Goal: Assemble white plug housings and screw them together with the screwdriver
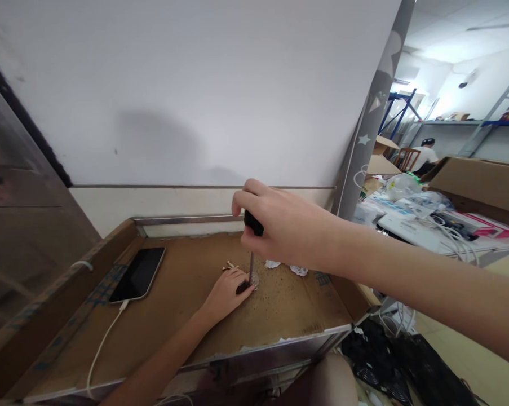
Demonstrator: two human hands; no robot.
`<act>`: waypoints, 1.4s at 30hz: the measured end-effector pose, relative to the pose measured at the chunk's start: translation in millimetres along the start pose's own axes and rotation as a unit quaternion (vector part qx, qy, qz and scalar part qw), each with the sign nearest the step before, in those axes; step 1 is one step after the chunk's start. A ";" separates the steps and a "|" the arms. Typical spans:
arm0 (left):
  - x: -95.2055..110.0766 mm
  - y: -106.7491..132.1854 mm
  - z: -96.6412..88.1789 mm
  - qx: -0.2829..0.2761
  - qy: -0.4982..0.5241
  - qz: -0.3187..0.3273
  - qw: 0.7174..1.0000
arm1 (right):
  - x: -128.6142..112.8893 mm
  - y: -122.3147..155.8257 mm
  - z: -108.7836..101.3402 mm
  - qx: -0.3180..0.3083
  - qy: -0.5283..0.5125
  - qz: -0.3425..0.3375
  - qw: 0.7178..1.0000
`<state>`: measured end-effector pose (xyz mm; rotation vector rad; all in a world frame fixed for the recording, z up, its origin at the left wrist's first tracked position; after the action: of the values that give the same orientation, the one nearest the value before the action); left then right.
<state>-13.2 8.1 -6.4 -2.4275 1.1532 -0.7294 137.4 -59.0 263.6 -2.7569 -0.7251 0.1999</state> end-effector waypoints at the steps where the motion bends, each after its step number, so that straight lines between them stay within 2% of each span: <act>1: 0.2 0.0 -0.2 0.001 0.001 0.002 1.000 | 0.1 0.2 0.5 0.007 0.005 0.005 1.000; 4: 1.0 -0.4 -1.0 0.004 0.000 0.002 1.000 | 0.5 0.9 1.6 0.031 -0.010 0.023 0.999; 7: 1.8 -0.8 -2.0 -0.002 0.000 0.001 1.000 | -0.4 1.0 1.2 0.015 -0.060 0.023 0.998; 13: 2.9 -0.5 -3.9 0.000 0.003 0.004 1.000 | 2.8 0.1 -4.2 0.015 0.066 0.041 0.997; 17: 2.2 -0.8 -3.3 -0.010 0.002 -0.002 1.000 | 8.9 2.7 -5.4 -0.028 -0.018 0.020 0.999; 19: 1.8 -0.9 -2.9 -0.009 0.000 0.000 1.000 | 11.2 3.3 -5.1 -0.036 -0.017 0.025 0.999; 24: 1.3 -0.7 -2.2 -0.012 -0.008 0.004 1.000 | 14.2 3.3 -3.0 0.012 0.004 0.027 1.000; 27: 1.0 -0.8 -2.1 -0.007 -0.006 0.011 1.000 | 16.4 4.8 -1.6 0.001 -0.003 0.031 1.000; 31: 0.6 -0.8 -2.5 -0.004 0.000 0.010 1.000 | 18.5 6.5 -1.5 0.009 0.083 0.042 0.996; 38: 1.9 0.1 -3.3 0.001 -0.017 0.027 0.999 | 10.2 8.0 0.2 0.020 0.039 0.068 0.997; 42: 2.1 0.4 -3.0 0.003 -0.022 0.025 0.999 | 15.8 12.0 1.3 0.072 -0.010 0.106 0.992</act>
<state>-14.0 6.0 -3.6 -2.3883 1.1874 -0.6616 156.3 -60.8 257.7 -2.6939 -0.4029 0.3124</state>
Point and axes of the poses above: each hand's wrist, its own y-axis away from the middle knuckle, its own z-axis out of the palm, x = y × z, the point moved 1 cm from there along -y, towards the middle knuckle, and after that the axes turned 10 degrees about z, right-handed, at the moved point
